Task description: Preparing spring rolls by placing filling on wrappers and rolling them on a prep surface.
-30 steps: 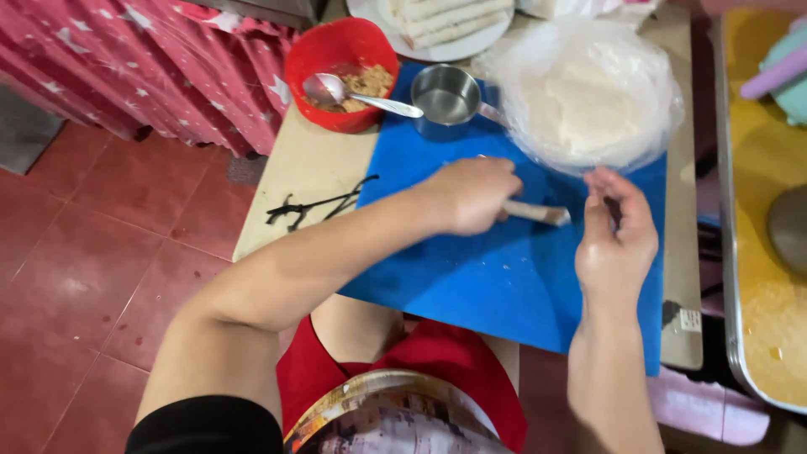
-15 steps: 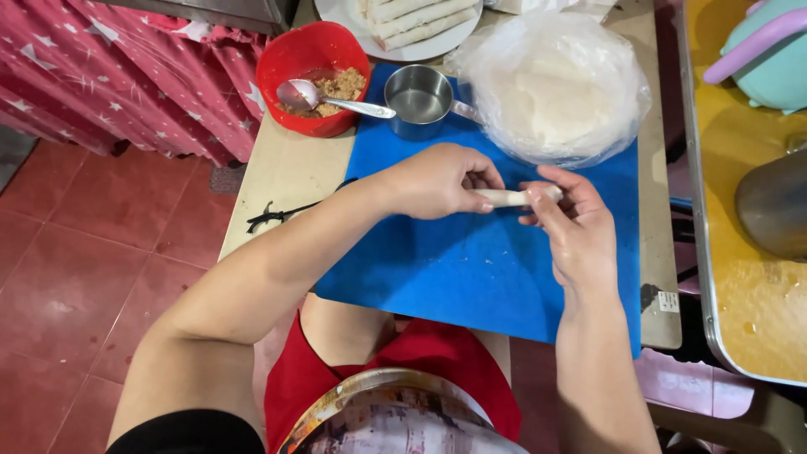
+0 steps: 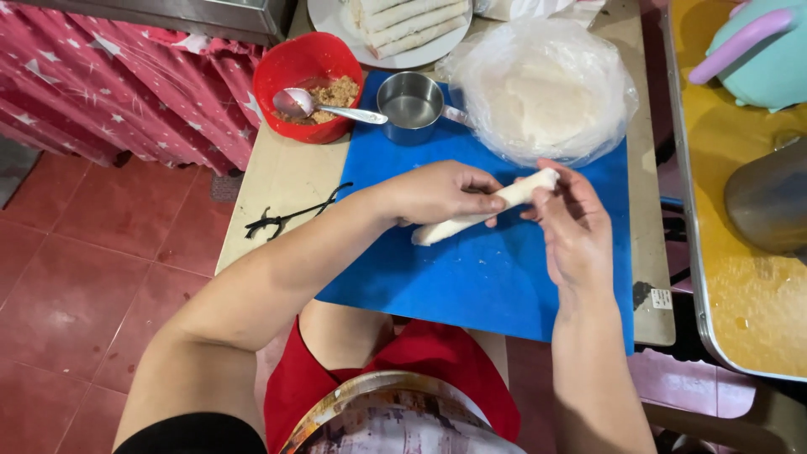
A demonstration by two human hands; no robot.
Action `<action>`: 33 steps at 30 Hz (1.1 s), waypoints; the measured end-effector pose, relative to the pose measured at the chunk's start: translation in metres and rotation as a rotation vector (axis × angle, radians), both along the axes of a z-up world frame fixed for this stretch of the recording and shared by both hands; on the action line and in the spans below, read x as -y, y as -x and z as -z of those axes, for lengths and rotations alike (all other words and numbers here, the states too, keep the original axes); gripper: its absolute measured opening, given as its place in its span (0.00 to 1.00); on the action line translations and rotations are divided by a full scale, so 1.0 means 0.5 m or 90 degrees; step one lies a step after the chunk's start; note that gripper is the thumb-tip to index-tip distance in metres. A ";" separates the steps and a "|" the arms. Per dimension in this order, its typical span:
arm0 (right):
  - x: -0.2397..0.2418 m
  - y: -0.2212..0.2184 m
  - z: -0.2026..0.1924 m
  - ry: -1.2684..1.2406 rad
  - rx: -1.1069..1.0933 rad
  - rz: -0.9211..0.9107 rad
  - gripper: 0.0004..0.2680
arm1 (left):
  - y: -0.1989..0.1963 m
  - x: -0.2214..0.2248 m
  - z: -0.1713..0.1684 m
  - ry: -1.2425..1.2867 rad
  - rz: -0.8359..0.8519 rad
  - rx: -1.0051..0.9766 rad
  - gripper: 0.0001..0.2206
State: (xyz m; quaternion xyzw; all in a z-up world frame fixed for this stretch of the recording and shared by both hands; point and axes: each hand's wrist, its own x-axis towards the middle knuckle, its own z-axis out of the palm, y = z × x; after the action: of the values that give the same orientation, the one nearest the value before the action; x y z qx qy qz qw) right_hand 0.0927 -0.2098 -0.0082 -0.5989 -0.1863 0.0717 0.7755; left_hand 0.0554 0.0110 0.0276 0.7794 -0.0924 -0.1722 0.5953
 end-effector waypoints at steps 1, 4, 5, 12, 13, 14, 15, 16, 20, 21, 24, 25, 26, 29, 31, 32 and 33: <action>-0.001 -0.001 -0.001 -0.002 0.001 0.000 0.14 | -0.001 0.000 -0.002 -0.002 0.000 0.001 0.15; 0.002 -0.008 0.010 -0.032 -0.015 -0.062 0.19 | 0.001 0.000 -0.005 0.096 -0.010 -0.053 0.15; 0.007 -0.016 0.022 -0.032 -0.015 -0.050 0.18 | 0.003 0.000 -0.003 0.127 -0.013 -0.068 0.15; 0.014 -0.021 0.027 -0.042 -0.014 -0.013 0.17 | 0.019 -0.001 0.009 0.145 0.005 -0.010 0.20; 0.011 -0.015 0.021 -0.043 -0.016 -0.011 0.17 | 0.021 0.001 0.010 0.145 0.006 -0.013 0.20; 0.009 -0.011 0.014 -0.060 -0.016 -0.034 0.18 | 0.022 0.004 0.010 0.199 0.007 -0.033 0.17; 0.006 -0.007 0.007 -0.077 -0.017 -0.057 0.19 | 0.024 0.006 0.011 0.252 0.008 -0.054 0.15; 0.006 -0.004 0.002 -0.076 -0.018 -0.058 0.19 | 0.026 0.008 0.012 0.253 0.008 -0.054 0.15; 0.014 -0.023 0.034 -0.065 0.000 -0.055 0.18 | 0.029 0.020 0.020 0.323 0.014 -0.084 0.15; 0.018 -0.035 0.056 -0.059 -0.001 -0.037 0.18 | 0.029 0.023 0.023 0.311 0.017 -0.064 0.15; 0.015 -0.030 0.047 -0.070 -0.002 -0.015 0.17 | 0.036 0.032 -0.003 0.155 -0.016 0.036 0.17; 0.017 -0.034 0.052 -0.069 -0.001 -0.015 0.17 | 0.031 0.033 0.001 0.156 -0.017 0.036 0.17; 0.020 -0.037 0.058 -0.087 -0.008 -0.025 0.17 | 0.028 0.035 0.006 0.164 -0.020 0.034 0.15; 0.011 -0.015 0.017 -0.116 -0.027 -0.054 0.17 | 0.013 0.036 0.027 0.223 -0.023 -0.003 0.13; 0.007 -0.001 -0.002 -0.124 -0.042 -0.074 0.17 | 0.013 0.038 0.029 0.275 -0.024 -0.041 0.13; 0.008 -0.004 0.002 -0.089 -0.033 -0.083 0.15 | 0.015 0.039 0.020 0.296 -0.012 -0.060 0.13; 0.009 -0.006 0.005 -0.054 -0.023 -0.093 0.14 | 0.017 0.040 0.012 0.316 0.000 -0.079 0.13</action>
State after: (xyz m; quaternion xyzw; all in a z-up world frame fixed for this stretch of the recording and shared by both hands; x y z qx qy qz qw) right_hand 0.0959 -0.2143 -0.0107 -0.5487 -0.2180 0.1308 0.7964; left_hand 0.0469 -0.0092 0.0217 0.5971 -0.0951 -0.1920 0.7730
